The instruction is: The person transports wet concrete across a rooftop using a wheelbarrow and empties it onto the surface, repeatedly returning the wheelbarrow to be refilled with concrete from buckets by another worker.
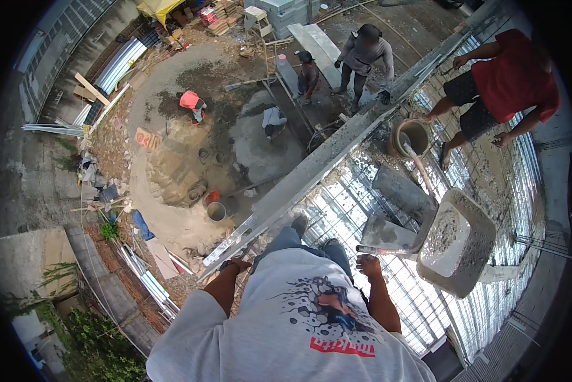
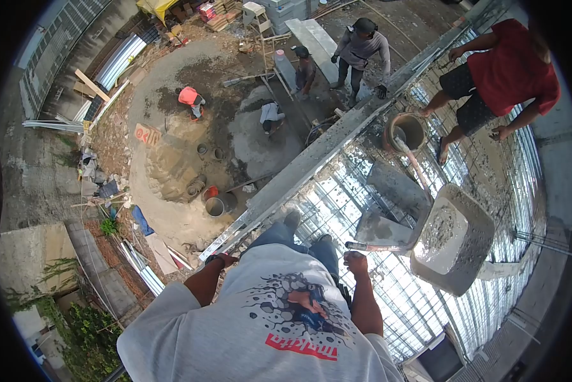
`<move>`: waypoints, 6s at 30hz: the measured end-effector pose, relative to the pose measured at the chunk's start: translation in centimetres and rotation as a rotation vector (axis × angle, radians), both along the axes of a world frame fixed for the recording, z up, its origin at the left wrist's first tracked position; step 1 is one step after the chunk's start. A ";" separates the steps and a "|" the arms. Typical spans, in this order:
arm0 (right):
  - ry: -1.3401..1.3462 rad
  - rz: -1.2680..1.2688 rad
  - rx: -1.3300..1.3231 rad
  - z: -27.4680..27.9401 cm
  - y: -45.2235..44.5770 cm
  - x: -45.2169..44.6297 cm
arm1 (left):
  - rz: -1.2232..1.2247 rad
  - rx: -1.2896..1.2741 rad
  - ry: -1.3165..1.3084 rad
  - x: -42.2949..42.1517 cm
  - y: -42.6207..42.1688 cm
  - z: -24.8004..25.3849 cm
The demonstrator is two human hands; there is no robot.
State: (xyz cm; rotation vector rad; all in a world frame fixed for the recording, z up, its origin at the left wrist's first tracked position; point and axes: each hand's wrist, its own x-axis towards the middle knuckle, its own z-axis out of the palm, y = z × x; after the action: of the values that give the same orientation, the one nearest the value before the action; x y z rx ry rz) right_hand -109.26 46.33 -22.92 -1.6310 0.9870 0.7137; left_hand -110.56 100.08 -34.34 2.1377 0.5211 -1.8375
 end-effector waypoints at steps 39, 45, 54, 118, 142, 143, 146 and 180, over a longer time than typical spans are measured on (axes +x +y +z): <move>-0.022 0.028 -0.033 0.0 0.7 0.9 | 0.119 -0.002 0.028 1.2 -0.3 3.8; -0.032 0.007 -0.003 -0.1 0.7 1.1 | 0.091 0.021 0.029 2.0 -0.7 5.1; -0.015 0.014 0.004 -0.2 0.8 1.2 | 0.267 0.037 0.067 1.0 0.4 2.0; 0.031 0.074 -0.048 0.2 1.8 2.7 | 0.081 -0.028 0.038 2.0 -0.4 4.6; 0.029 0.108 -0.054 -1.2 0.6 2.0 | 0.205 0.083 -0.084 -0.3 0.5 0.6; 0.018 0.118 -0.055 -2.0 0.2 1.7 | 0.224 0.135 -0.105 -0.5 0.4 0.4; -0.057 0.059 -0.012 -1.0 0.6 1.8 | 0.105 0.011 -0.001 0.3 0.5 0.9; -0.002 0.056 -0.017 -0.2 0.2 3.1 | 0.267 0.052 0.059 1.3 0.0 1.4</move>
State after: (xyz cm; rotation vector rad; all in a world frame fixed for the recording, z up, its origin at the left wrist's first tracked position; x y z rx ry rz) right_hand -106.17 46.49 -23.08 -1.6794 0.9512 0.7431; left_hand -109.22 100.08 -32.99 1.9402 0.8324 -1.7581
